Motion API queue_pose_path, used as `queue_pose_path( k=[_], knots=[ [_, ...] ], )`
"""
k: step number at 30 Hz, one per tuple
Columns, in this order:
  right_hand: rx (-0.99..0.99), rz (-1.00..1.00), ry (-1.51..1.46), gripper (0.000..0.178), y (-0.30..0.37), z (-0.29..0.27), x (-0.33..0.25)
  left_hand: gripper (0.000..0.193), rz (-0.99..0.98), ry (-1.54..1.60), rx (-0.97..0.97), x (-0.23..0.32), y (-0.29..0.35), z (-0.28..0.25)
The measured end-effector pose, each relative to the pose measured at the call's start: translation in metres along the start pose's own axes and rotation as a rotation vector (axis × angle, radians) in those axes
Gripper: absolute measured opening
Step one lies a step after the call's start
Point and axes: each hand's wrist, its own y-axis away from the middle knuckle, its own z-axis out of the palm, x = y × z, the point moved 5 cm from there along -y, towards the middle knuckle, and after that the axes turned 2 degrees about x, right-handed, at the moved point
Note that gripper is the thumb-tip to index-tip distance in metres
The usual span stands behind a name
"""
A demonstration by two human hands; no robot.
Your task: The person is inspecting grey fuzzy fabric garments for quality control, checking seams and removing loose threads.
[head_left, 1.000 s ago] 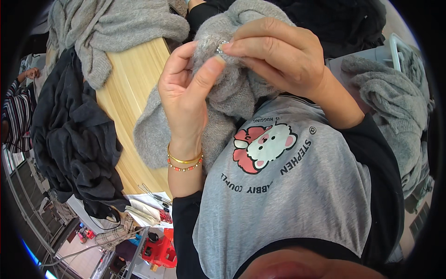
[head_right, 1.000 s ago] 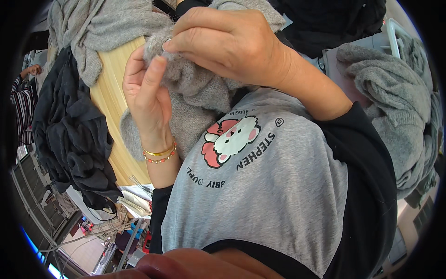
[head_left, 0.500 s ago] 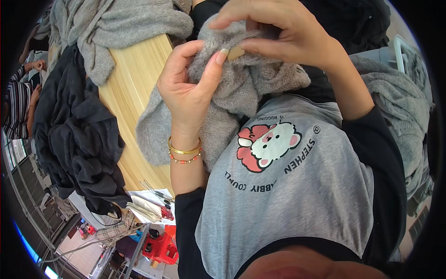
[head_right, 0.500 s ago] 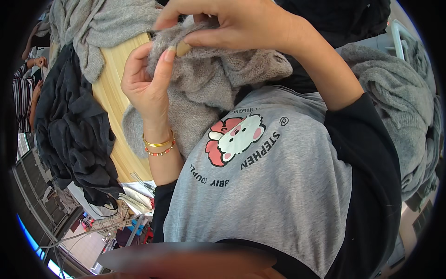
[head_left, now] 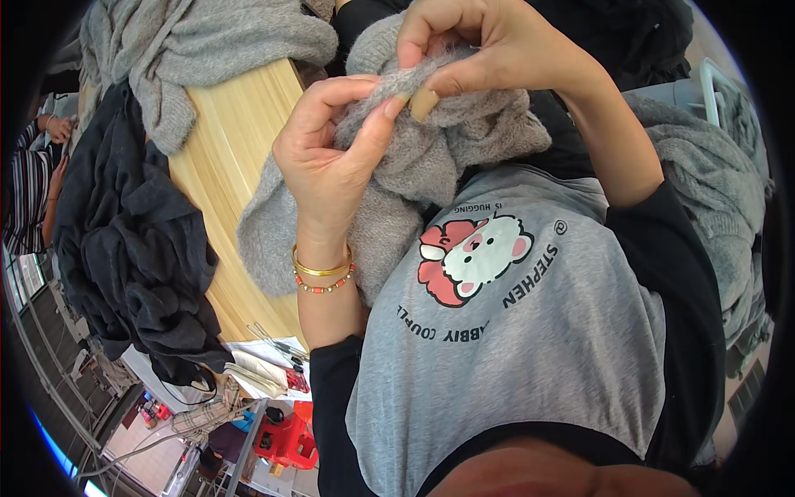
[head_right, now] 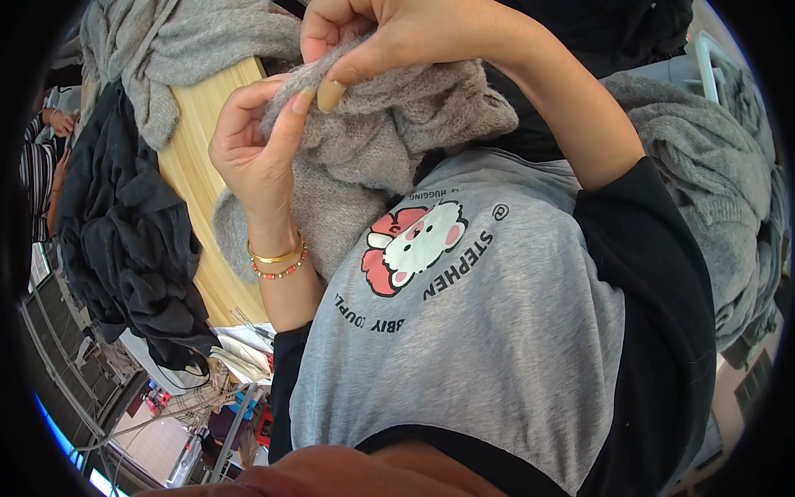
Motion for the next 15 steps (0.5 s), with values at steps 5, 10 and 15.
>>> queue_pose_path(
  k=[5, 10, 15],
  knots=[
    [0.054, 0.363, -0.436, 0.016, 0.007, 0.004, 0.017, 0.019, 0.051, -0.061, -0.011, 0.001, -0.001, -0.001],
    [0.0, 0.078, -0.229, 0.016, 0.005, 0.003, 0.004, 0.018, 0.056, -0.121, -0.052, 0.003, -0.002, 0.001],
    [-0.035, 0.231, -0.318, 0.017, 0.01, 0.005, 0.009, 0.017, 0.038, -0.063, -0.12, 0.003, -0.001, 0.003]
  ],
)
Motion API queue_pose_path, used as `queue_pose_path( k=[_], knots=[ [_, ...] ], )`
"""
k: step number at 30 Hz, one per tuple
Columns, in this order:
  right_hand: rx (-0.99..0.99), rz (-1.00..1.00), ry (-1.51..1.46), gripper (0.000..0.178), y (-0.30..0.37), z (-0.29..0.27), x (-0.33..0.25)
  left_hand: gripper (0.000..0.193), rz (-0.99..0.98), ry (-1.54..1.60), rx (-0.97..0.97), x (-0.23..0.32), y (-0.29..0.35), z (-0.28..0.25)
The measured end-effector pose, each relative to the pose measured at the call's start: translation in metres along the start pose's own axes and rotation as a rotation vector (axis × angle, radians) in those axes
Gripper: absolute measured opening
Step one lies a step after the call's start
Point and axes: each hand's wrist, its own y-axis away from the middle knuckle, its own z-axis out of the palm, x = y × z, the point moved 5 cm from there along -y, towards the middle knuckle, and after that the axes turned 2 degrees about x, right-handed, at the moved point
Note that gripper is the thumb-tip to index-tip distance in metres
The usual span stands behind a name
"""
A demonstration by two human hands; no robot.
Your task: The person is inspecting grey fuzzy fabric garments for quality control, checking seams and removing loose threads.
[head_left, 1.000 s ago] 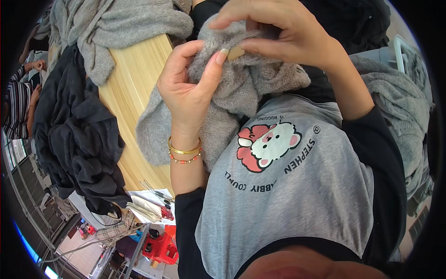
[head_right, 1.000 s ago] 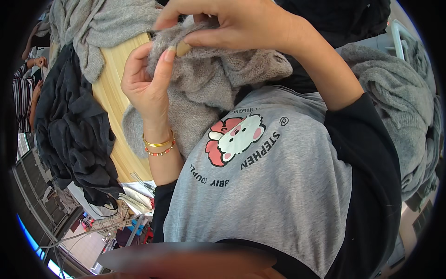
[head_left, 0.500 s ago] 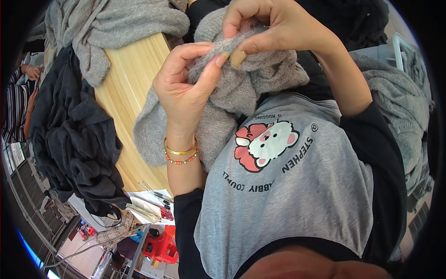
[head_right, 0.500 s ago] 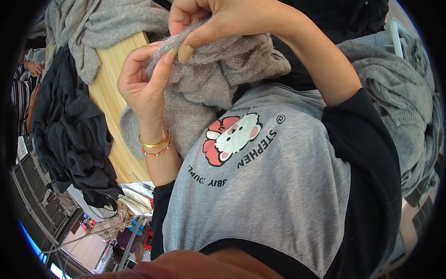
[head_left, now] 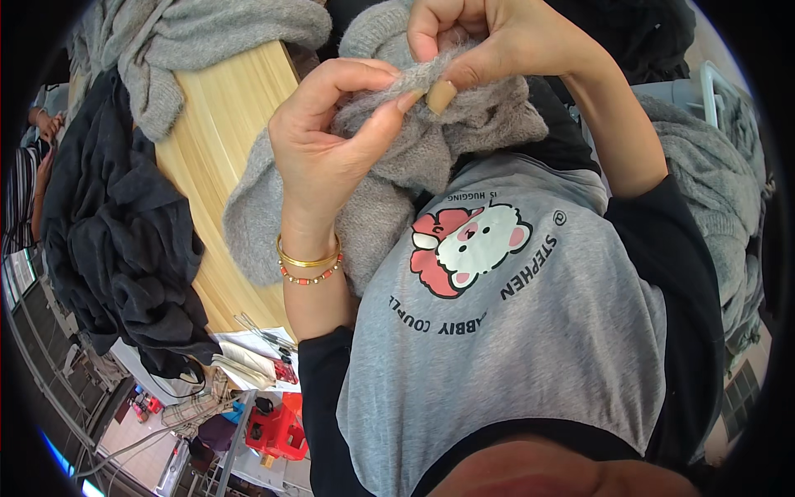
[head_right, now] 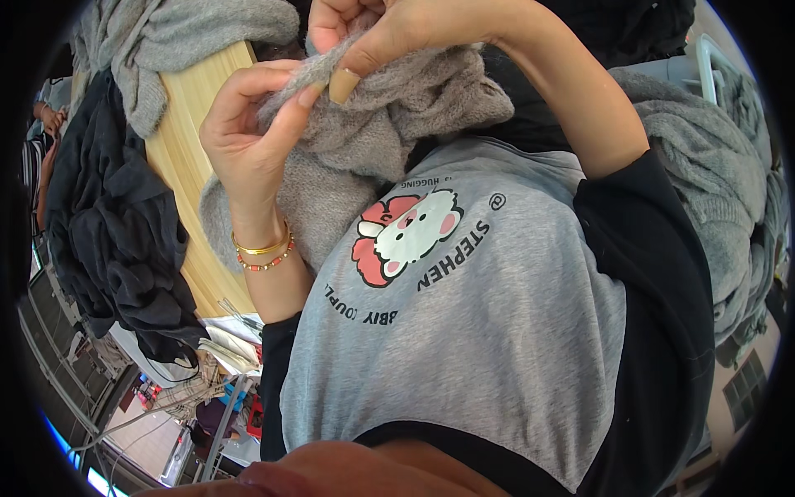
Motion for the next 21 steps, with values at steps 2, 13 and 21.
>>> queue_pose_path(
  k=[2, 13, 21],
  knots=[
    [0.013, 0.195, -0.076, 0.017, 0.005, 0.0, 0.009, 0.017, 0.018, 0.006, -0.032, 0.001, 0.0, 0.001],
    [0.034, -0.294, 0.352, 0.015, 0.003, 0.009, -0.025, 0.02, 0.289, -0.353, 0.138, 0.011, 0.002, 0.005],
    [0.153, -0.207, 0.449, 0.025, 0.027, 0.013, -0.019, 0.031, 0.702, -0.799, 0.192, 0.01, 0.011, 0.014]
  ],
)
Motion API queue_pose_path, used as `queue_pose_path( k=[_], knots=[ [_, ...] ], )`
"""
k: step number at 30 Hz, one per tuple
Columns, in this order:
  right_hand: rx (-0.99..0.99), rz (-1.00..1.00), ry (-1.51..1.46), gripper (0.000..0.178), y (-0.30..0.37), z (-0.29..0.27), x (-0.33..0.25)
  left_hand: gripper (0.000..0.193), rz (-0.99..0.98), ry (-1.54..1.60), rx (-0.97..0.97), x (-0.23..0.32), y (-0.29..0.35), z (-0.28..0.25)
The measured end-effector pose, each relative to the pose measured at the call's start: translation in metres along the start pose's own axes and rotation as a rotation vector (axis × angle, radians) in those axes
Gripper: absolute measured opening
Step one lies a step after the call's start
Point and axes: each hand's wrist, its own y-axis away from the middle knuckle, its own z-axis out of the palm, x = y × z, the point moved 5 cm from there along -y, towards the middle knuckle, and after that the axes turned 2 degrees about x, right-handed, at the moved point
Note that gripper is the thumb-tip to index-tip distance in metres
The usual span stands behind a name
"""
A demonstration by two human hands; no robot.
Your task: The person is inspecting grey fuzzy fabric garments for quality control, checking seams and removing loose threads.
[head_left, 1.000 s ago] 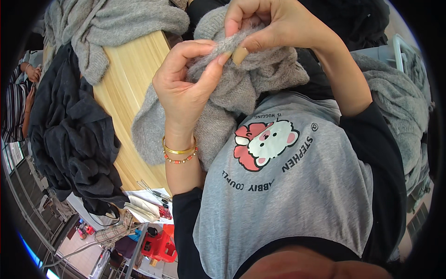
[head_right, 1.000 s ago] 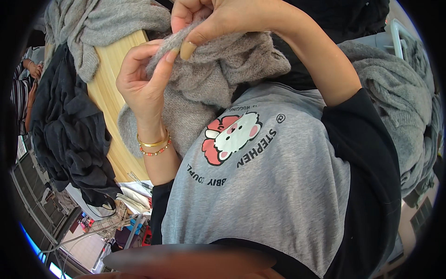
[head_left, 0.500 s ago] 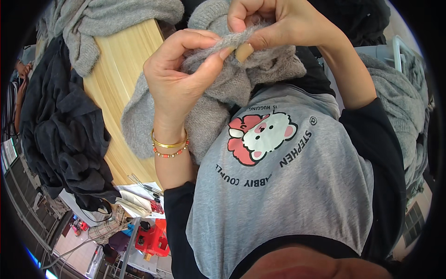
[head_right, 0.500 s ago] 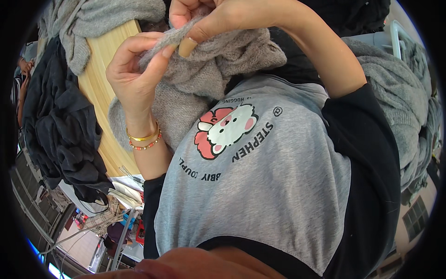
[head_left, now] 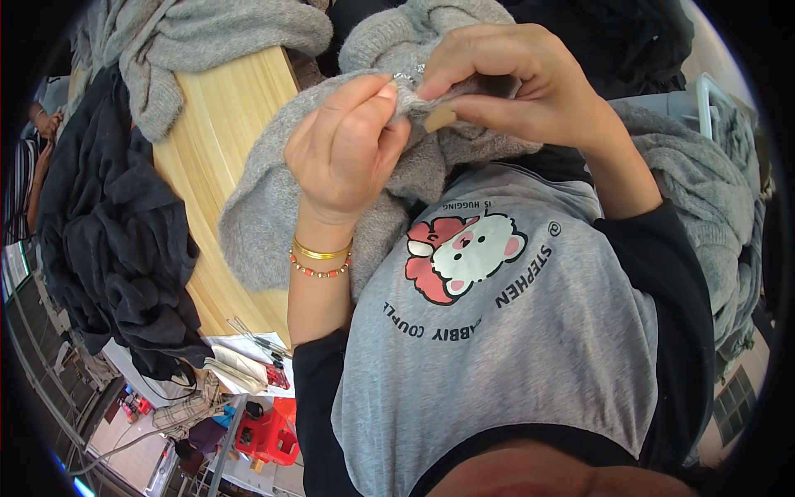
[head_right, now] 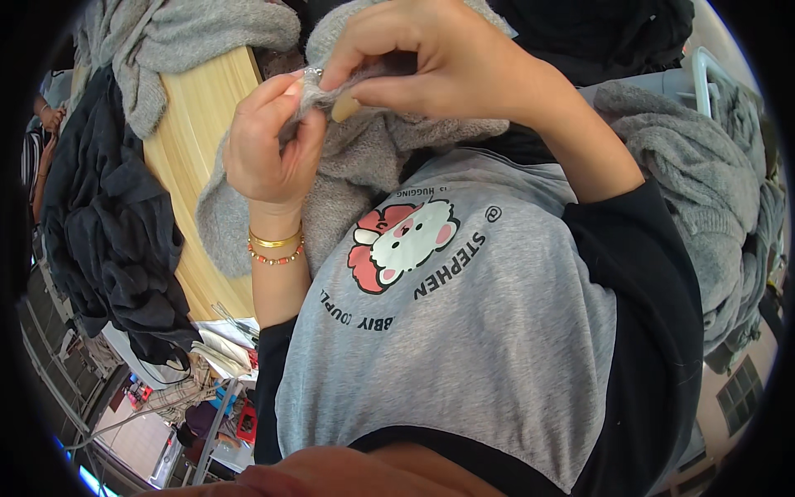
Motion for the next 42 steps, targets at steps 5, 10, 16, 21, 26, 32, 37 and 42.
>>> queue_pose_path(
  k=[5, 10, 16, 21, 26, 32, 37, 42],
  knots=[
    [0.016, 0.303, -0.152, 0.078, 0.007, -0.014, 0.02, 0.034, -0.058, 0.07, -0.013, -0.003, 0.002, -0.005],
    [-0.161, 0.471, -0.433, 0.104, -0.019, -0.023, 0.015, 0.033, -0.074, 0.116, 0.012, 0.003, -0.013, -0.014],
    [-0.39, 0.211, -0.306, 0.057, -0.055, 0.012, 0.008, 0.036, -0.033, 0.012, -0.014, 0.003, -0.021, -0.018],
    [-0.188, 0.28, -0.396, 0.022, -0.058, 0.017, 0.03, 0.031, -0.083, -0.128, 0.05, -0.012, -0.013, -0.033],
    [-0.08, 0.097, -0.317, 0.024, -0.06, -0.001, 0.038, 0.029, -0.116, -0.118, 0.042, -0.015, -0.015, -0.027],
    [-0.095, 0.043, -0.242, 0.026, -0.046, -0.022, 0.043, 0.024, -0.369, 0.144, 0.045, 0.004, -0.023, -0.004],
    [-0.115, -0.094, -0.107, 0.035, -0.032, -0.038, 0.037, 0.019, -0.469, 0.128, -0.157, 0.007, -0.034, 0.021],
    [-0.551, 0.171, 0.115, 0.034, 0.0, -0.025, 0.065, 0.018, -0.477, 0.108, -0.274, 0.011, -0.038, 0.023]
  ],
)
